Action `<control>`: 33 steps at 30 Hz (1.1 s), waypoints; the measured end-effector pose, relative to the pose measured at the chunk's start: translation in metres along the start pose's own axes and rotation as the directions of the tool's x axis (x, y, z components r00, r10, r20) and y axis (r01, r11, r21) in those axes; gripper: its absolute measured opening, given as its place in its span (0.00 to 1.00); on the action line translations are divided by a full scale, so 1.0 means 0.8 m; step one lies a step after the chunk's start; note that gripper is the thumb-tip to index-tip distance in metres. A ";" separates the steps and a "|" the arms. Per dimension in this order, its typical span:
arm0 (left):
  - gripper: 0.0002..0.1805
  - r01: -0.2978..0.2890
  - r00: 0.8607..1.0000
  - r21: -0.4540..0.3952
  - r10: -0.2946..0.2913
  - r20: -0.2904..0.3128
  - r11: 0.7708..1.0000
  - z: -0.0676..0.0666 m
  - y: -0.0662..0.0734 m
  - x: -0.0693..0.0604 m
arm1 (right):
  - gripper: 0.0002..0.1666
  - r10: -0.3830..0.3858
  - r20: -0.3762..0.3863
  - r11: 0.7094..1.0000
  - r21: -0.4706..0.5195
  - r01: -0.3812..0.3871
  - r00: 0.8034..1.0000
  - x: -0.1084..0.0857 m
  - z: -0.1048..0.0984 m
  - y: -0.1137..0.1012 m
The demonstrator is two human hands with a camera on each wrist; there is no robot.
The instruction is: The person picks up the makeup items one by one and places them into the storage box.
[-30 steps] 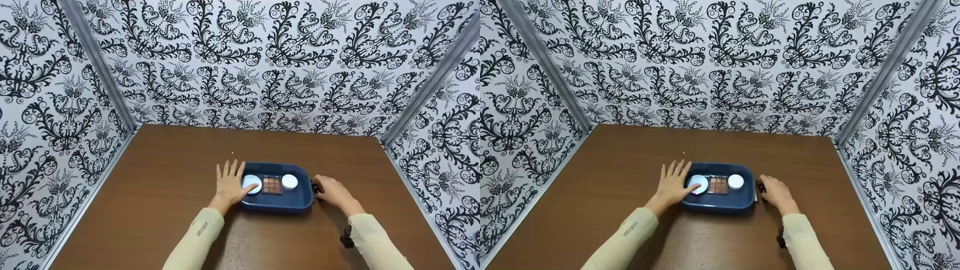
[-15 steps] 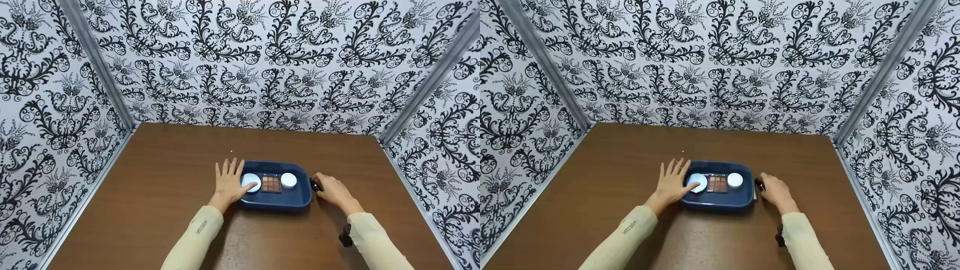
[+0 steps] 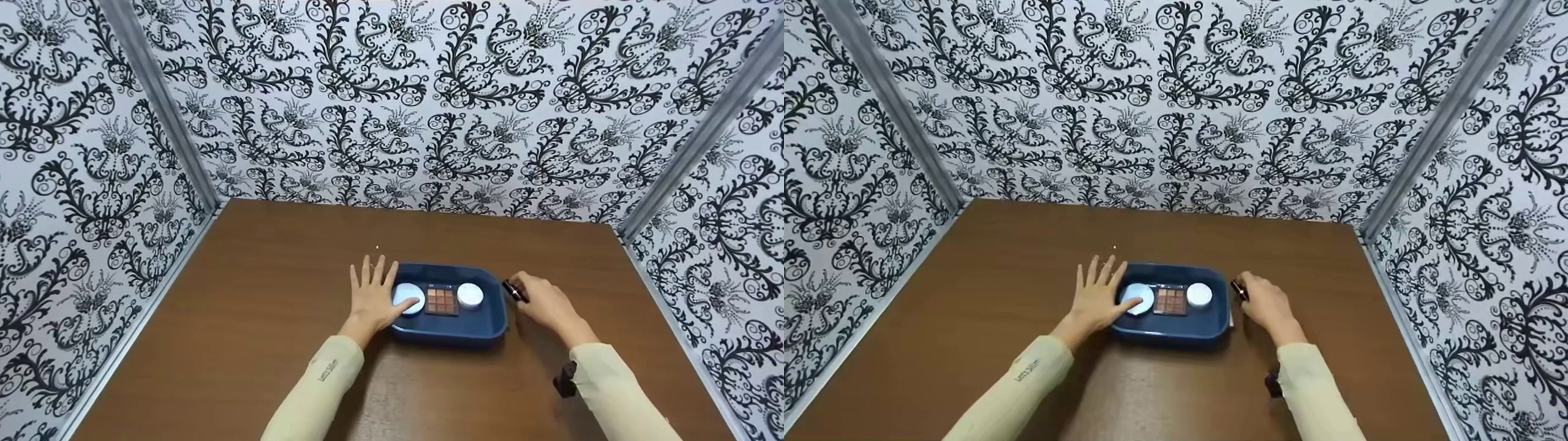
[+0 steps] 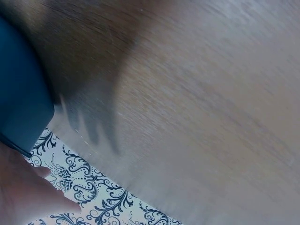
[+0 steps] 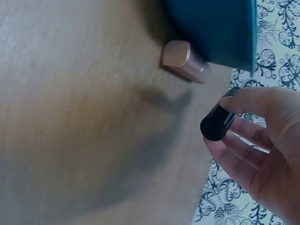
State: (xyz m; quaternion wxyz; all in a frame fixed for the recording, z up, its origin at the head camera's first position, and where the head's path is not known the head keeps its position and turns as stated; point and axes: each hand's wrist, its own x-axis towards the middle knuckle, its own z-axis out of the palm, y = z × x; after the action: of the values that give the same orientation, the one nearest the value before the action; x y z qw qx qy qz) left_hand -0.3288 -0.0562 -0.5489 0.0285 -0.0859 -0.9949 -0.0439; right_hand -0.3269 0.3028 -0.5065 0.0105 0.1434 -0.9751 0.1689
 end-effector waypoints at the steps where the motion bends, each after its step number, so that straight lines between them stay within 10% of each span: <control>1: 0.56 0.001 1.000 -0.001 -0.001 0.000 1.000 0.000 0.000 0.000 | 0.24 -0.004 -0.003 1.000 0.003 0.004 1.000 0.000 -0.002 -0.002; 33: 0.57 -0.005 1.000 -0.016 0.004 -0.024 1.000 0.003 -0.001 0.000 | 0.22 -0.099 -0.039 0.992 0.080 0.102 0.994 -0.003 -0.015 -0.067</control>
State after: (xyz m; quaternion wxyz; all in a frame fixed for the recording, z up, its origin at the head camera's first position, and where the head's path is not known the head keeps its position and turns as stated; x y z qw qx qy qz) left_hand -0.3292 -0.0566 -0.5515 0.0400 -0.0879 -0.9939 -0.0531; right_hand -0.3094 0.2591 -0.4779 0.0300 0.1898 -0.9586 0.2102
